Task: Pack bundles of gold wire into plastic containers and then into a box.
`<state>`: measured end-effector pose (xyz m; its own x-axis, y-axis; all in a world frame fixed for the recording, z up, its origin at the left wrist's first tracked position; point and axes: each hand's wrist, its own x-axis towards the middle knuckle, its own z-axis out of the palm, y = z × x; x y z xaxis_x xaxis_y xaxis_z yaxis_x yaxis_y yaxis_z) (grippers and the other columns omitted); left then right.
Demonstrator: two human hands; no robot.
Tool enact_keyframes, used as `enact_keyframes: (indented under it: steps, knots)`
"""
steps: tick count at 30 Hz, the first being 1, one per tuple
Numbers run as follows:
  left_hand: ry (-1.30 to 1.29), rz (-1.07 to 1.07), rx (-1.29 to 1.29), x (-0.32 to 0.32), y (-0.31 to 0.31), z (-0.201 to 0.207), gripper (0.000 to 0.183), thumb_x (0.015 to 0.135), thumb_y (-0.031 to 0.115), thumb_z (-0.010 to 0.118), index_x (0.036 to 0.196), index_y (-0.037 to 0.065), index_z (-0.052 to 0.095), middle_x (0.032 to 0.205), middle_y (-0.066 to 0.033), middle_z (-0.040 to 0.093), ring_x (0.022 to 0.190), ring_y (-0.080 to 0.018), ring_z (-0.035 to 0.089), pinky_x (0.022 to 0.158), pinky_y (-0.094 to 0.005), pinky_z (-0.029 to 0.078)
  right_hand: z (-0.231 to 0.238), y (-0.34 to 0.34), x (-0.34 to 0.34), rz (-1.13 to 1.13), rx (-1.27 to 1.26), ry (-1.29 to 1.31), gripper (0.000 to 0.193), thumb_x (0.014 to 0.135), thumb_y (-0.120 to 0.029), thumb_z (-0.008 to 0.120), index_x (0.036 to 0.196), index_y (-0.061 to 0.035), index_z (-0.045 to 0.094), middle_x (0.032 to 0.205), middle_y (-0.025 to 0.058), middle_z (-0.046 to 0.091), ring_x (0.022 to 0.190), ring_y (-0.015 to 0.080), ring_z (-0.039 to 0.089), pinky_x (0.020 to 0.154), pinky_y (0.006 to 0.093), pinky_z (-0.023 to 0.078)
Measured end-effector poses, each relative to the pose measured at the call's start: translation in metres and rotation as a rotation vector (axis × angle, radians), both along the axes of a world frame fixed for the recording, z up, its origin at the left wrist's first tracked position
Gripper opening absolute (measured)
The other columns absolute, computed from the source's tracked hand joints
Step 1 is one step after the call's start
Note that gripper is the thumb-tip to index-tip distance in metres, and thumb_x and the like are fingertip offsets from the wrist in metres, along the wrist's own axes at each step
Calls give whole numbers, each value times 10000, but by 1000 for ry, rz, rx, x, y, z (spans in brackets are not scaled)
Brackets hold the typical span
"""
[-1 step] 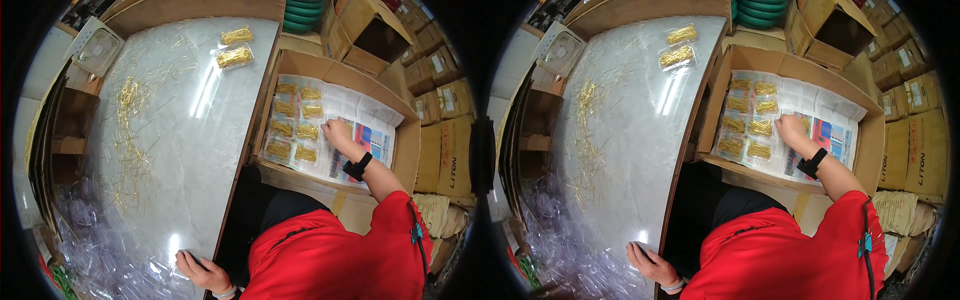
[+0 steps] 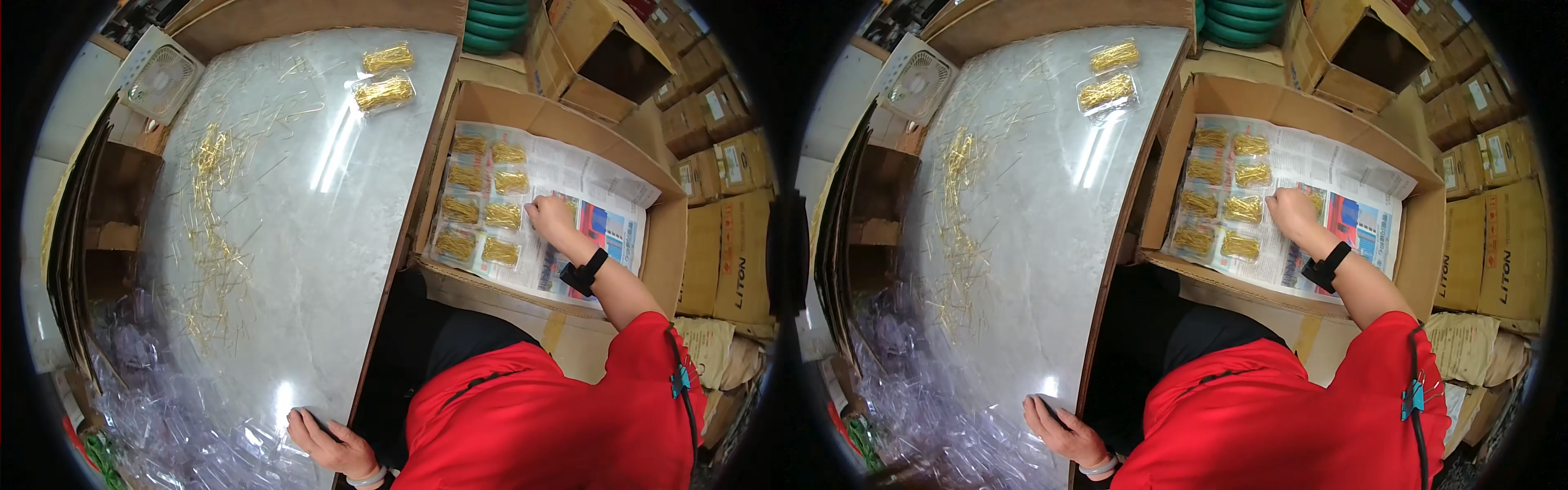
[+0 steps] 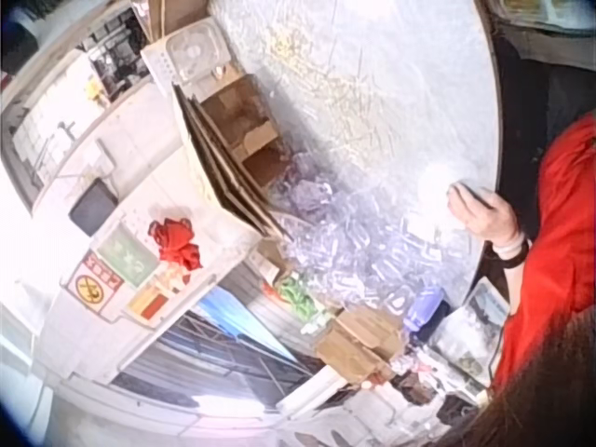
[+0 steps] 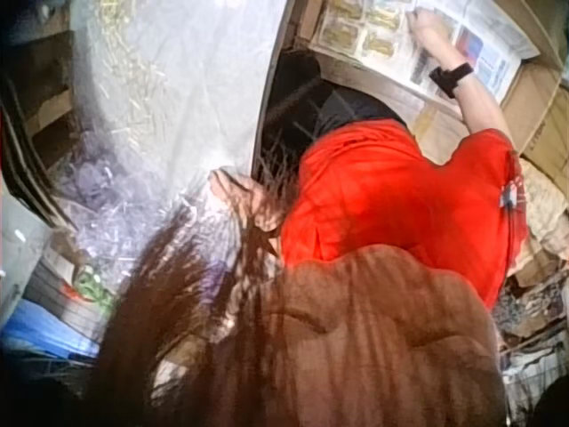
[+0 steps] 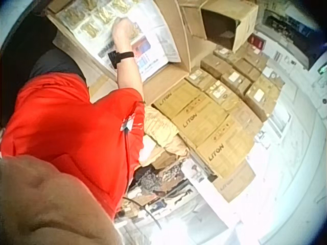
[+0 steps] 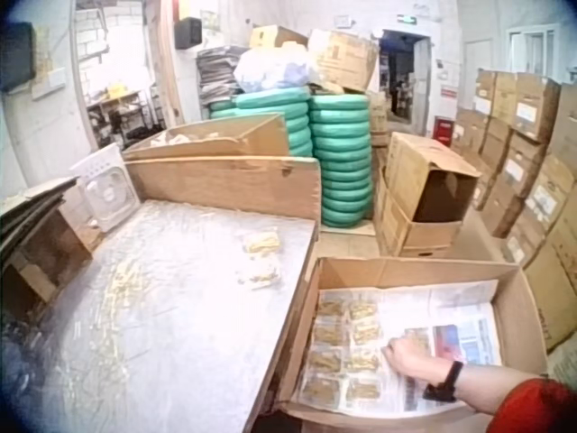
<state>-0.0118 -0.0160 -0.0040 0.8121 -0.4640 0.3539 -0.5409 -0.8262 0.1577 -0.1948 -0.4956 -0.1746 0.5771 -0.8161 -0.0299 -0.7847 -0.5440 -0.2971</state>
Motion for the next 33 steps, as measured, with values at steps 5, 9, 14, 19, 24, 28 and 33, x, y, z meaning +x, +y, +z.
enact_keyframes:
  steps: [5,9,14,19,24,28,33]
  knots:
    - [-7,7,16,0,2,-1,445,1047,229,454,1311,-117,547,1382,-279,519,1290,-461,486,1098,-567,363,14,0,8,-178,586,-57,268,887,-209,637,766,18,715,637,113,678,500,185,606,540,337,505]
    - [-1,11,19,-1,2,0,448,1047,234,448,1312,-114,548,1385,-276,519,1292,-459,485,1104,-570,359,13,14,-4,-235,705,-79,315,885,-242,611,733,11,721,614,132,672,533,235,637,584,375,518]
    - [-5,14,24,-2,3,-2,450,1047,236,445,1314,-111,547,1387,-275,519,1292,-462,484,1103,-573,359,9,1,-11,-184,295,-30,342,901,-293,616,820,19,729,674,174,693,639,314,687,689,415,537]
    - [-8,0,8,0,4,-2,441,1044,226,448,1315,-106,551,1391,-275,517,1291,-467,485,1095,-570,366,18,-45,14,-303,340,-248,336,894,-286,625,889,35,723,671,177,687,637,300,683,683,407,531]
    - [0,17,16,-1,1,0,441,1045,228,453,1313,-107,552,1388,-279,518,1290,-468,486,1092,-564,371,7,-51,13,-369,565,-225,226,869,-187,646,832,28,706,642,94,655,530,182,584,545,346,471]
    - [4,18,9,-1,1,0,442,1045,229,454,1310,-111,552,1383,-280,520,1290,-468,487,1091,-564,372,-1,-40,5,-351,592,-126,197,870,-168,648,848,21,700,645,66,645,493,145,546,476,322,430]
    - [-14,4,20,0,3,-2,441,1045,229,453,1305,-113,551,1382,-282,519,1289,-465,487,1091,-566,374,9,-29,8,-369,598,-155,226,915,-191,616,907,14,709,651,60,647,493,135,534,479,315,422]
